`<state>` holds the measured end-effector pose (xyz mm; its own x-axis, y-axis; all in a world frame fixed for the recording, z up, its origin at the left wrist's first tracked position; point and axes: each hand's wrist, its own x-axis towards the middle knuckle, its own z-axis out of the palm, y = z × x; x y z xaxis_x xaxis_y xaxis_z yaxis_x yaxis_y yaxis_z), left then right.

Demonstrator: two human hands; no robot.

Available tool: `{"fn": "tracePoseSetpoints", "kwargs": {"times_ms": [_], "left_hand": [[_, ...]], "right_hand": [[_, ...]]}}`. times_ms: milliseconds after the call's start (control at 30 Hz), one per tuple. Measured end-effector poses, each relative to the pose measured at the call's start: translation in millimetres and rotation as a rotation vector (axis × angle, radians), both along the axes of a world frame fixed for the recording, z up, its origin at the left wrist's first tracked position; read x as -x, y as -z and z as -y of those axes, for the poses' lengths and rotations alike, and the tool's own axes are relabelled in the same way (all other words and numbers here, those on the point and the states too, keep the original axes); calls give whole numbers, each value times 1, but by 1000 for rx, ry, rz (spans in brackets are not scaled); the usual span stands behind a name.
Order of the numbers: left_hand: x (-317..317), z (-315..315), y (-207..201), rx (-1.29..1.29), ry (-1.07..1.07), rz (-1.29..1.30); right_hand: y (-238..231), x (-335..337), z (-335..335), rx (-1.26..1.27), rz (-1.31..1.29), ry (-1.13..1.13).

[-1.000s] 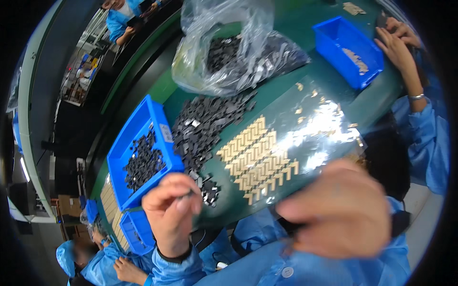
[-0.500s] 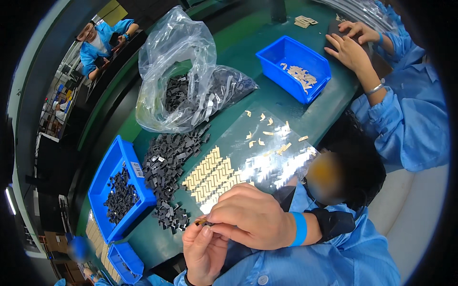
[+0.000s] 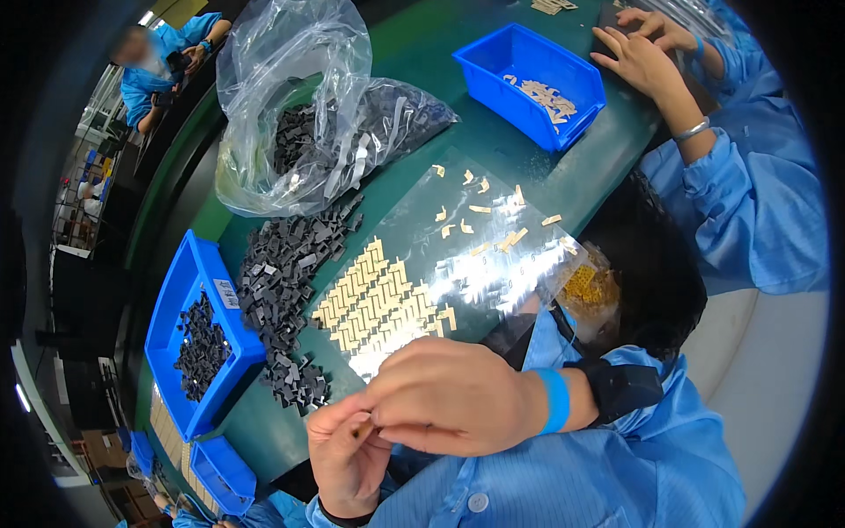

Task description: The person is manually assembling small black and gold plastic or rubber components at a factory workstation.

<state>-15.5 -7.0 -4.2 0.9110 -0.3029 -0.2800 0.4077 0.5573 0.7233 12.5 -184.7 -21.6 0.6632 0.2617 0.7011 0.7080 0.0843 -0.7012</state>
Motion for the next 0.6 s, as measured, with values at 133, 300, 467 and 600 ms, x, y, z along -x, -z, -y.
{"fn": "tracePoseSetpoints", "kwargs": {"times_ms": [133, 300, 467, 600], "left_hand": [[-1, 7, 6, 12, -104, 115], [0, 14, 9, -128, -154, 165], [0, 13, 13, -294, -205, 241], [-1, 12, 11, -347, -182, 251]], "right_hand": [[6, 10, -15, -325, -441, 12], [12, 12, -19, -402, -676, -87], [12, 8, -21, -398, -746, -27], [16, 6, -19, -336, -706, -17]]}}
